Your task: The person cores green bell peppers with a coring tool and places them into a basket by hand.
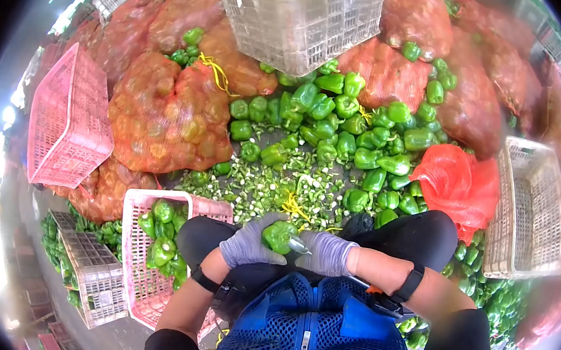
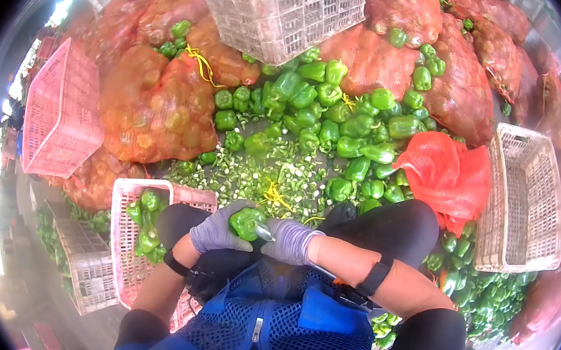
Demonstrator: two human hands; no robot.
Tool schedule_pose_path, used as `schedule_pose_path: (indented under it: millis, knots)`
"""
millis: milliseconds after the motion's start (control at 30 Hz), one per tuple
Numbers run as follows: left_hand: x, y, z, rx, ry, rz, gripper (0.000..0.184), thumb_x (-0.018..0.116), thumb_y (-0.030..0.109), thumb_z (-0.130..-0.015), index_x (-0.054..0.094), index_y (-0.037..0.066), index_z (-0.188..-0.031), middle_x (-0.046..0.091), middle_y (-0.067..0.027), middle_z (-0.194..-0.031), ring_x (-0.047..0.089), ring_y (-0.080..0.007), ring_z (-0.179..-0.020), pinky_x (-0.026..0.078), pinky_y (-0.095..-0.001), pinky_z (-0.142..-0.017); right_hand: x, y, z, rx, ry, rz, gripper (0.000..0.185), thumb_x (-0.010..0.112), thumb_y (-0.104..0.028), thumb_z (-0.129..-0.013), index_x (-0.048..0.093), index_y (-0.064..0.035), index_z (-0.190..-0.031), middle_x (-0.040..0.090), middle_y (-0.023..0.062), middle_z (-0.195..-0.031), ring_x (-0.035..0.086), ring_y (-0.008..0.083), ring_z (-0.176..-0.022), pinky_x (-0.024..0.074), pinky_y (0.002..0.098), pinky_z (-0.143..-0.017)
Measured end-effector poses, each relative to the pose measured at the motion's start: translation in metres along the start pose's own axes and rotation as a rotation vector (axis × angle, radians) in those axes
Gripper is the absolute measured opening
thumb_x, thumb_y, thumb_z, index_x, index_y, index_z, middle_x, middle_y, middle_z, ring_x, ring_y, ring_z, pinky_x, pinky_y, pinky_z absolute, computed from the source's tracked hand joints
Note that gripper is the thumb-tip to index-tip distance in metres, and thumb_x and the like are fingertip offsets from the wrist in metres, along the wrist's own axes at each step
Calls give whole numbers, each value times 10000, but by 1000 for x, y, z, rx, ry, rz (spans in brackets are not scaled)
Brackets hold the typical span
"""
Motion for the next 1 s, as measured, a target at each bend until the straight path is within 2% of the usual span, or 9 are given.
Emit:
schedule_pose_path:
  millis: [133,333,533,600,667,733,767,867,1000]
  knots:
    - [8,5,-1,8,36,92,815,870,353,-577,522,83,-1263,599,-174,-1167,607,-325,-1054,491,-382,-936,-9,-8,11,82,42,82,378,630,-250,-795,609,19,-1060,657,246,-916,649,385,-881,516,425,-773]
    - [-3,25,5,89,371,-592,731,851,286,-589,530,131,-1228,616,-156,-1049,638,-341,-898,542,-409,-765,-1,-6,5,143,38,-291,399,646,-255,-792,603,37,-1060,655,251,-889,656,379,-862,514,424,-766]
    - [2,36,7,-21,424,-829,721,811,245,-621,526,118,-1271,583,-184,-1085,626,-354,-888,536,-429,-734,-15,-2,-5,227,135,-26,398,642,-266,-800,604,49,-1039,655,261,-915,648,388,-895,503,428,-800]
    - [0,24,1,-131,485,-650,696,803,234,-645,524,120,-1273,591,-196,-1084,624,-368,-906,535,-435,-764,-7,16,-20,98,256,44,333,626,-254,-837,604,37,-999,658,201,-795,666,329,-717,528,418,-643]
    - [-3,-6,-3,-282,487,-347,704,815,190,-660,499,87,-1280,620,-181,-1074,640,-312,-940,535,-396,-810,-9,18,-20,152,138,-483,319,621,-248,-872,577,30,-1021,617,142,-701,614,255,-555,494,366,-510]
    - [14,-60,-5,-364,512,445,749,842,174,-635,480,50,-1279,628,-152,-1071,638,-255,-951,532,-357,-825,-4,26,-32,143,142,-889,262,599,-237,-889,581,-1,-1001,509,38,-581,475,111,-379,364,260,-319]
    - [26,-80,-9,-383,507,843,772,856,166,-622,470,32,-1278,632,-137,-1069,637,-227,-957,530,-337,-832,-9,34,-35,233,209,-919,321,600,-258,-887,572,26,-1033,585,115,-656,579,217,-491,469,344,-428]
    - [4,-37,0,-149,569,206,809,874,150,-607,450,0,-1280,628,-112,-1063,622,-199,-965,528,-307,-842,-34,46,-39,177,454,-284,428,607,-304,-880,552,59,-1098,627,293,-939,626,411,-886,496,435,-803]
    - [-23,43,28,84,647,-416,710,845,163,-641,495,36,-1245,640,-113,-1055,634,-273,-952,535,-343,-838,-52,12,-14,-19,505,-114,429,624,-289,-878,546,5,-1179,645,228,-948,641,353,-872,501,408,-772]
Point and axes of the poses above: each hand's wrist, its own z-axis away from the middle knuckle, its own x-axis out of the palm, y = z × x, the point moved 8 cm from there along -z, towards the middle knuckle
